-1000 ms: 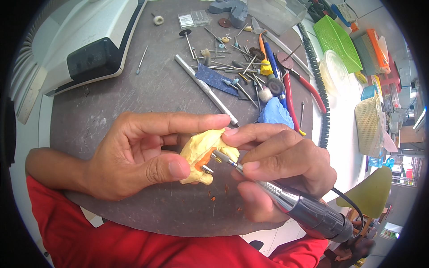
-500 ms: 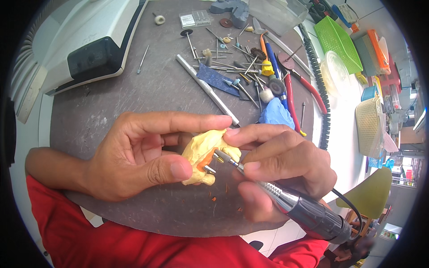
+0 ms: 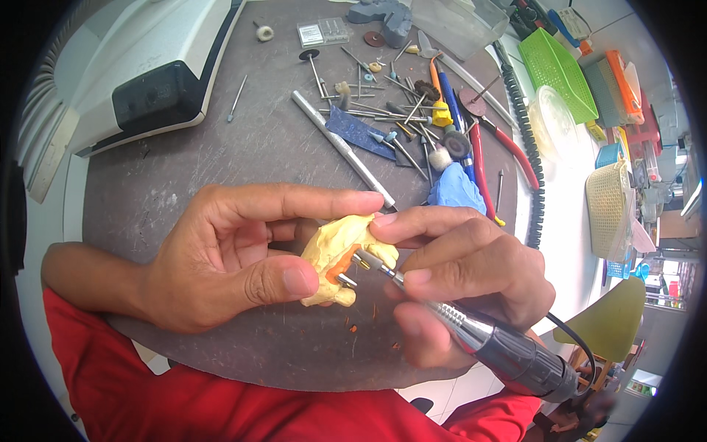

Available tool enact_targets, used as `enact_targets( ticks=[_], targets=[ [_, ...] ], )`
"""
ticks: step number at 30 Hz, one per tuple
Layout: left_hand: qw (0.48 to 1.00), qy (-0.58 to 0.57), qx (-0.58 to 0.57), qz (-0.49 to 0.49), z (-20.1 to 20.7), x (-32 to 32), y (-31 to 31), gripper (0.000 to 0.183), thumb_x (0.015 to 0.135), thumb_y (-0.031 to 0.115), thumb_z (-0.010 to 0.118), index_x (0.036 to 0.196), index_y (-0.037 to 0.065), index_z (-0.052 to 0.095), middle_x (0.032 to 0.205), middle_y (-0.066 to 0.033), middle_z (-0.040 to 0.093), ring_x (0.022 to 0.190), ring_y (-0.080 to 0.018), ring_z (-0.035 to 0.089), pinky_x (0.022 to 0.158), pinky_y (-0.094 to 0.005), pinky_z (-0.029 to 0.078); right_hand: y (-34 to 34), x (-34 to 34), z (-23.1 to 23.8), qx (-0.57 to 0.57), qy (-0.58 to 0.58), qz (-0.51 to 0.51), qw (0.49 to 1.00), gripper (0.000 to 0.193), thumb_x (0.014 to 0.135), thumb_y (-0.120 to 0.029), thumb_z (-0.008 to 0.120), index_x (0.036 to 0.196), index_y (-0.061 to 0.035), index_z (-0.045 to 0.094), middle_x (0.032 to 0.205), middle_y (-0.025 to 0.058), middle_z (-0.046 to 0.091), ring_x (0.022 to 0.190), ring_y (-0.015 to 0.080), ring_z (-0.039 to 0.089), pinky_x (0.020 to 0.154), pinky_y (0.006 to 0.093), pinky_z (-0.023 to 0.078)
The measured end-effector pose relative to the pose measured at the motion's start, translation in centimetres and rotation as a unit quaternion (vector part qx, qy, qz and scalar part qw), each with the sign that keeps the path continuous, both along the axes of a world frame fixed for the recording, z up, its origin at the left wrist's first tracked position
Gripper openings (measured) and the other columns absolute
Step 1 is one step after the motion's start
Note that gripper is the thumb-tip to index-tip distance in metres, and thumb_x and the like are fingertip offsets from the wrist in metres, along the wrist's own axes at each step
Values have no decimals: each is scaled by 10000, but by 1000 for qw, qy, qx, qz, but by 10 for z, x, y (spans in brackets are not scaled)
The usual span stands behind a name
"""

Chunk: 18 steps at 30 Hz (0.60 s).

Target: The person uses a rotary carving tool to shape a yellow dental model, focusing on the gum and tooth areas. They periodically pause to brush away debris with a small brush before resuming the carving process.

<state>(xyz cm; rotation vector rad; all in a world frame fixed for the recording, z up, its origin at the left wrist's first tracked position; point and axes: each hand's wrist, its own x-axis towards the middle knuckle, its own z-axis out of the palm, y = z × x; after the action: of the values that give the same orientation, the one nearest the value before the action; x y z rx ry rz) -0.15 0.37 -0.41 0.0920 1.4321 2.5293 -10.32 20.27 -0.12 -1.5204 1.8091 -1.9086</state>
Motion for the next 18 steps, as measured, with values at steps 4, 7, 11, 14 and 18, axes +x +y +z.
enact_targets(
  ticks=[4,7,11,14,18],
  targets=[
    [1000,-3,-2,3,0,0,0,512,889,69,612,1334,-79,406,1329,-177,478,1168,-194,515,967,-315,474,-5,1,-4,-46,-9,-15,999,201,742,-56,712,852,57,589,687,145,607,789,339,670,753,410,568],
    [1000,-4,5,2,0,0,0,511,886,51,610,1335,-80,404,1333,-178,474,1170,-194,512,965,-315,478,-4,-7,-4,-49,29,20,998,203,745,-65,712,849,57,587,668,142,603,777,337,670,746,408,569],
    [1000,-7,10,-2,1,-1,0,511,882,32,606,1336,-82,400,1334,-178,472,1169,-193,511,962,-312,482,8,-1,7,75,17,36,996,226,852,-174,671,1003,-88,527,780,64,588,1004,265,586,903,377,445],
    [1000,-10,4,0,1,0,0,513,882,30,606,1337,-82,397,1330,-176,474,1168,-191,511,961,-310,484,8,0,6,76,1,30,997,233,849,-177,677,1013,-93,534,783,61,593,1014,269,580,907,381,442],
    [1000,-5,-1,1,0,0,-1,513,882,32,607,1337,-82,399,1324,-175,480,1164,-188,513,961,-308,482,0,-2,-2,-1,4,16,1000,201,769,-86,698,900,-1,573,728,121,606,894,329,636,803,390,521]
  ],
)
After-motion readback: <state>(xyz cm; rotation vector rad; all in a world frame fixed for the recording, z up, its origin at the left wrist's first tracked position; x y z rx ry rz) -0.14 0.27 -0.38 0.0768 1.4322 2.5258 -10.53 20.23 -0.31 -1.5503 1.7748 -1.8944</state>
